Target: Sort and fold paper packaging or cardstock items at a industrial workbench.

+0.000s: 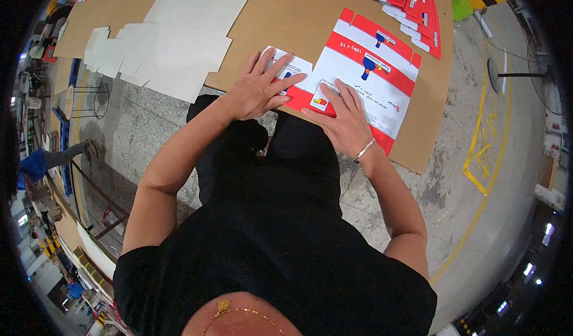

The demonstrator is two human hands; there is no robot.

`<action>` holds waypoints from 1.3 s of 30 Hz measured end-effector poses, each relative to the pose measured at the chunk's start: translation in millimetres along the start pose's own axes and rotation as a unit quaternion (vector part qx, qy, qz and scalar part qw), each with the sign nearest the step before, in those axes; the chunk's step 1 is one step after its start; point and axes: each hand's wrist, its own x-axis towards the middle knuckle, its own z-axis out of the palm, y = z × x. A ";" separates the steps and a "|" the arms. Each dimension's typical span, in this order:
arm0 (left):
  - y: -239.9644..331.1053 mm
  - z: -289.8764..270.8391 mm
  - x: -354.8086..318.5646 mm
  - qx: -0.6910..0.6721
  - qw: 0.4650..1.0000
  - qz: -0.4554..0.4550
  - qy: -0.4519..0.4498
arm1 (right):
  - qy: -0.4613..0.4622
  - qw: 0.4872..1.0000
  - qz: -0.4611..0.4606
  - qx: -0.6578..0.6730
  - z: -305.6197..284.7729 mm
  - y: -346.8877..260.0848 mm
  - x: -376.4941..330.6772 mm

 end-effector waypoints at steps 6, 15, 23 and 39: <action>8.4 -3.8 2.7 0.001 1.000 -0.020 -0.006 | -0.020 1.000 -0.021 -0.004 -0.3 4.4 -0.4; 20.4 -1.1 6.0 -0.005 0.997 -0.063 0.034 | 0.006 0.999 0.036 0.000 4.9 -2.1 -2.6; 42.0 2.1 18.4 0.032 0.989 -0.142 0.013 | 0.027 0.997 0.071 -0.005 9.2 -9.2 -3.5; 46.8 5.2 82.8 0.097 0.954 -0.282 0.024 | 0.046 0.998 0.041 0.012 8.9 -2.3 0.5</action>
